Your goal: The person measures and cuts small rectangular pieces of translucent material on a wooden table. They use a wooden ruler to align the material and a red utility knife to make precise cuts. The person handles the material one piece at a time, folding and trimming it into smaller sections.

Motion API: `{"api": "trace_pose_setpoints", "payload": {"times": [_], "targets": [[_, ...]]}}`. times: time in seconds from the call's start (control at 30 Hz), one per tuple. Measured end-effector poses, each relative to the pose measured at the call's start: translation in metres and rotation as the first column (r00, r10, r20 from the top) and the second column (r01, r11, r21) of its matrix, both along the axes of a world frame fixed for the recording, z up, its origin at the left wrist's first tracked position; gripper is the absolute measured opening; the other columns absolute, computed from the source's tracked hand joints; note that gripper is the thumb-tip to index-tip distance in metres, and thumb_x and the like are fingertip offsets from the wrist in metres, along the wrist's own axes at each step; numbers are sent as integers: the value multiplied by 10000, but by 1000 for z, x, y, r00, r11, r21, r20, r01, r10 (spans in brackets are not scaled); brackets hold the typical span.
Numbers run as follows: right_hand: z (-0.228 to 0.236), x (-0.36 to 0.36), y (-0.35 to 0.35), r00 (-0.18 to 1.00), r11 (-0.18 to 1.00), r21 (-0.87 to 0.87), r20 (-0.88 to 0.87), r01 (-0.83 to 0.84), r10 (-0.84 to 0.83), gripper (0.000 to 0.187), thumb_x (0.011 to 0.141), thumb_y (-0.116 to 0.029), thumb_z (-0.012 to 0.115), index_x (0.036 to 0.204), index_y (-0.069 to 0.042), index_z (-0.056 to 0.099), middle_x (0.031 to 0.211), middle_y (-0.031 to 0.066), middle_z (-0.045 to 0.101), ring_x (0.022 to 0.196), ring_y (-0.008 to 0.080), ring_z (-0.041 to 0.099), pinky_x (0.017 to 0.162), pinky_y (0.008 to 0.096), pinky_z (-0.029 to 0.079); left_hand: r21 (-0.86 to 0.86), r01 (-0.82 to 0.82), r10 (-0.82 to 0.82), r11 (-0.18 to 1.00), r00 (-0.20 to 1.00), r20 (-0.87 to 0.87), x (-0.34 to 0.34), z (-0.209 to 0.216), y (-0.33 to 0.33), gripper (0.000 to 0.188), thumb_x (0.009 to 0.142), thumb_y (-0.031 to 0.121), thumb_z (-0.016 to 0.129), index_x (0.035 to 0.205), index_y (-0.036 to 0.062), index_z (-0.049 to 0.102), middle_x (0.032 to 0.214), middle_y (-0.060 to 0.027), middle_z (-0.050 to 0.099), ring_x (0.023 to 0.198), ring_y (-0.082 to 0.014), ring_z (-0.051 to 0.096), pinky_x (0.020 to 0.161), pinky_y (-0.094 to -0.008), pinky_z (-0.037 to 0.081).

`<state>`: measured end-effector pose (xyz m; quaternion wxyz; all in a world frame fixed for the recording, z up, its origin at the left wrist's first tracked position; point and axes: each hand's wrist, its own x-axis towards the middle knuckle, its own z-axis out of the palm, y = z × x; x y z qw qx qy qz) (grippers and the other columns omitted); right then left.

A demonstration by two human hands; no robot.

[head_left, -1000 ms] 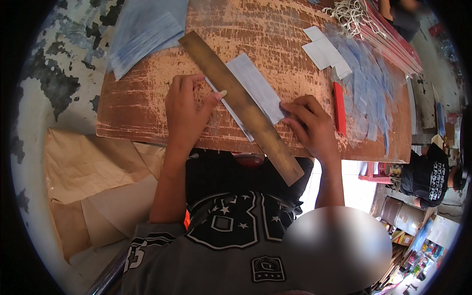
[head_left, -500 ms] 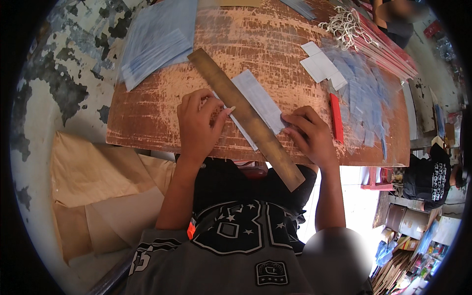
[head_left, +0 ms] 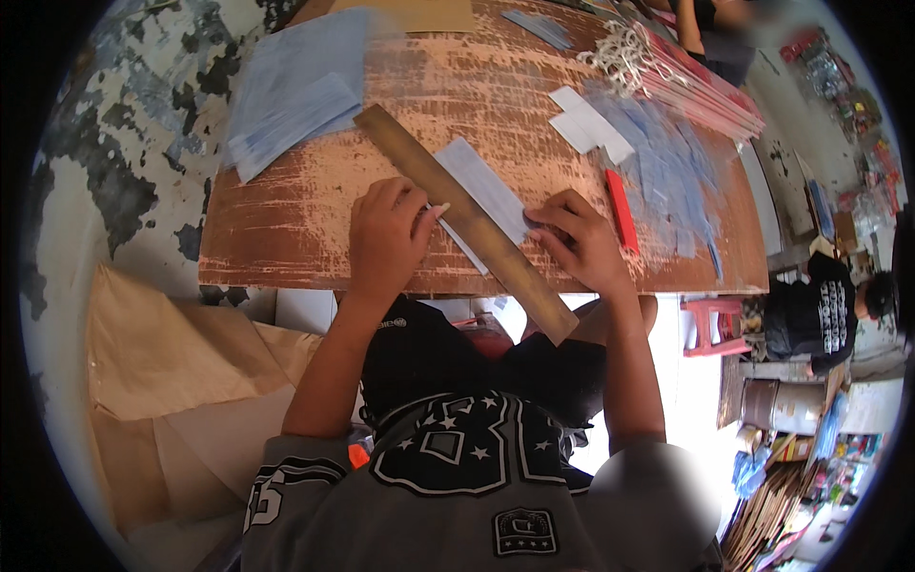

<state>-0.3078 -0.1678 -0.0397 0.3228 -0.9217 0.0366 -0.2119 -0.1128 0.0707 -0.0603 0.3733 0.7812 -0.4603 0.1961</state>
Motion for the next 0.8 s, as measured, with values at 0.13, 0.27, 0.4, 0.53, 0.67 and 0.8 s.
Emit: {"api": "trace_pose_setpoints", "payload": {"times": [0.13,0.27,0.4,0.53,0.67,0.8], "targets": [[-5,1,-4,1000,999,-33,21,-17,17,269,948,-84,817,1216,-71,809,1094,112,692,914,306,732,780,408,589,83,-2,3,997,1000,-3,-1,-3,2,272,958,316,831,1032,68,748,1125,-86,661,1080,-302,648,929,-463,491],[-9,-2,-4,999,999,-35,32,-3,4,251,957,-118,814,1205,-79,810,1093,114,692,925,318,732,785,422,591,120,10,-9,993,1000,-6,-2,0,1,334,948,375,843,1029,69,738,1106,-95,637,1064,-306,638,920,-467,486],[-8,-2,-4,999,999,-33,42,9,-7,234,956,-149,822,1181,-82,810,1094,100,694,923,312,737,785,426,593,191,18,-11,981,999,-38,-3,7,0,390,931,413,857,1037,61,728,1087,-98,618,1056,-314,625,923,-476,477],[-10,-1,-1,999,999,13,32,31,-31,234,953,-172,824,1170,-86,809,1092,82,695,925,302,742,782,429,595,232,34,-38,972,999,11,-1,10,2,402,934,394,859,1042,34,716,1082,-103,612,1051,-325,619,915,-474,473],[-8,-2,-3,1000,999,-44,18,26,-25,241,954,-188,816,1175,-94,808,1090,77,693,925,306,740,779,435,595,228,35,-40,973,999,18,-5,10,3,400,935,351,868,1051,2,709,1125,-126,633,1059,-344,627,907,-474,480],[-7,-2,-1,999,997,-61,31,42,-40,242,958,-197,809,1180,-100,808,1093,80,693,930,306,737,783,439,595,251,26,-18,968,999,-34,-7,11,6,434,942,411,845,1142,40,737,1203,-124,639,1161,-333,622,979,-487,467]]}}
